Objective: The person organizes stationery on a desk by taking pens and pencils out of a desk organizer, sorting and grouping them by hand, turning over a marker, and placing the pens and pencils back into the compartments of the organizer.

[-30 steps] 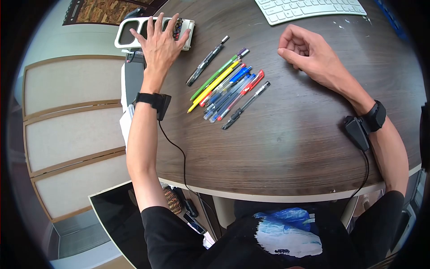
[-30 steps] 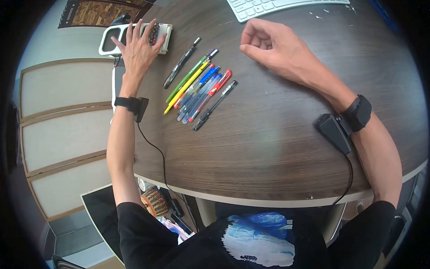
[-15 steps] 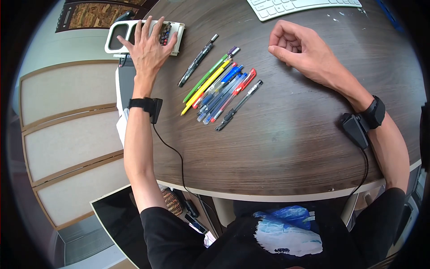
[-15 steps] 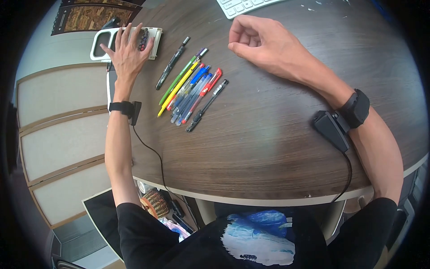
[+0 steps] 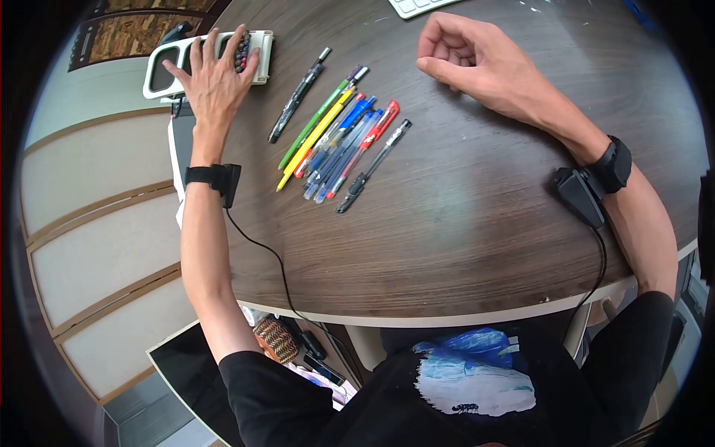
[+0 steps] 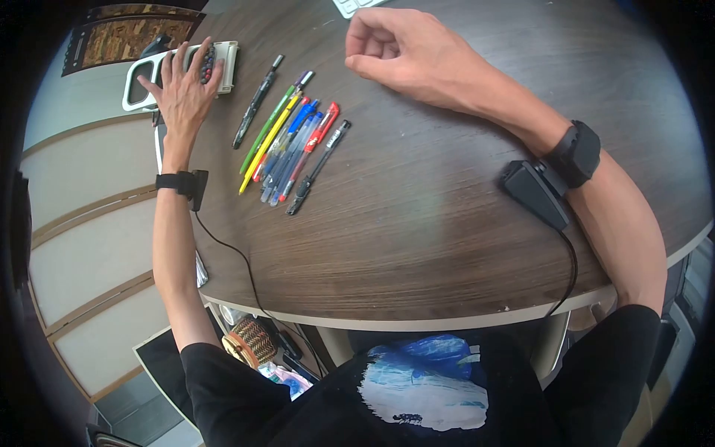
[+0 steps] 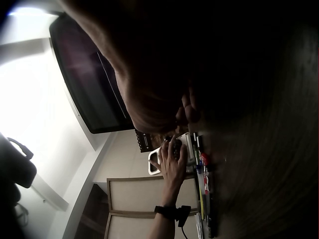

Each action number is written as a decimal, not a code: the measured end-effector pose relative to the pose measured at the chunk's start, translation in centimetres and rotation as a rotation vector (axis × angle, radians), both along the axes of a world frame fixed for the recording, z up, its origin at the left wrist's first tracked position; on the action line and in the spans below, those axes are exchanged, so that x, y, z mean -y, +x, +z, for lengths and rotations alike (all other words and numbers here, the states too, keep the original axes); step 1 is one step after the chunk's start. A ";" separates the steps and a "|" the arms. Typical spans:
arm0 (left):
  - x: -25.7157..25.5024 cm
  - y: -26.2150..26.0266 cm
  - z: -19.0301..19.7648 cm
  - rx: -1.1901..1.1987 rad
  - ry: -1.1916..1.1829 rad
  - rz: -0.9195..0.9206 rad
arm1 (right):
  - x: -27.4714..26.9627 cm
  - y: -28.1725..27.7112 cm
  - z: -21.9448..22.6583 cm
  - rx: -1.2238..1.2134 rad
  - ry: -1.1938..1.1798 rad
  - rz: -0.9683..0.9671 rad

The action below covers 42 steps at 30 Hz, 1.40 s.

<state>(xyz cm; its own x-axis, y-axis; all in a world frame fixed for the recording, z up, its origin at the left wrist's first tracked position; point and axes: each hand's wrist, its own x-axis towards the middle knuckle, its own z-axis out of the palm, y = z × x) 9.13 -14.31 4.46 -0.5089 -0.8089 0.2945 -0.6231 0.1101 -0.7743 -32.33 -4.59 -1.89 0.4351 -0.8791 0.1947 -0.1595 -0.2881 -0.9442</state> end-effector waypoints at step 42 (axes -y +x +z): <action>0.3 -0.1 -1.6 -0.546 0.310 -0.342 | 0.2 0.1 -1.3 -0.048 -0.133 -0.056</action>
